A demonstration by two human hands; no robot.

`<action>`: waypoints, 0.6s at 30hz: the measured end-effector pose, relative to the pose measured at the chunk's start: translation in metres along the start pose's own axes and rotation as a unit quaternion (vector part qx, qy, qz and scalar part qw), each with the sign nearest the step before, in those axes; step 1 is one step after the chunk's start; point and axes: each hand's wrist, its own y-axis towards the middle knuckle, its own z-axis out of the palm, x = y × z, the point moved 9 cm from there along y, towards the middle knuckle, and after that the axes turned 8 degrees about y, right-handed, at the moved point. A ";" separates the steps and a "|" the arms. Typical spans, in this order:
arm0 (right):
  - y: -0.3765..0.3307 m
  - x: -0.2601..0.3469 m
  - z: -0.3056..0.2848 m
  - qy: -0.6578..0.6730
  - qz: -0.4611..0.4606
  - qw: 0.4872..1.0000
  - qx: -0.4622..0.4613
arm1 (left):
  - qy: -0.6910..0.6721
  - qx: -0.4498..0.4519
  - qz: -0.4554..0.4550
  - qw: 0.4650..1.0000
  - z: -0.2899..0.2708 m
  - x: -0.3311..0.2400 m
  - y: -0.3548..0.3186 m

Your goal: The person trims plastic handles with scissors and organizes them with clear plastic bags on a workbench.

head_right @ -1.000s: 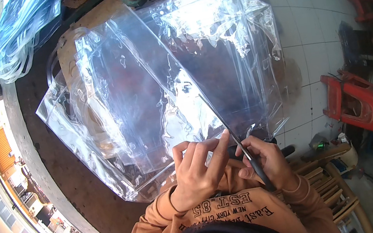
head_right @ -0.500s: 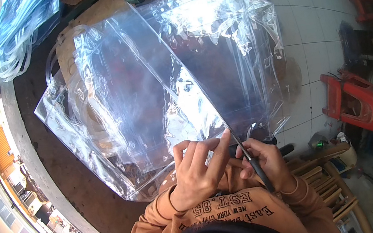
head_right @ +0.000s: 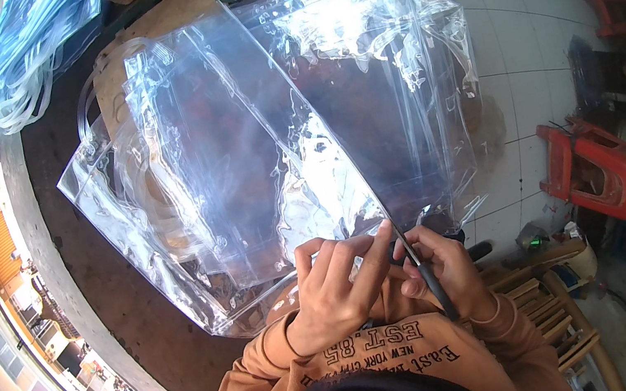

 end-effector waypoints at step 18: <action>0.004 0.002 -0.003 -0.015 -0.013 1.000 0.006 | -0.012 0.015 0.002 1.000 0.001 -0.003 -0.001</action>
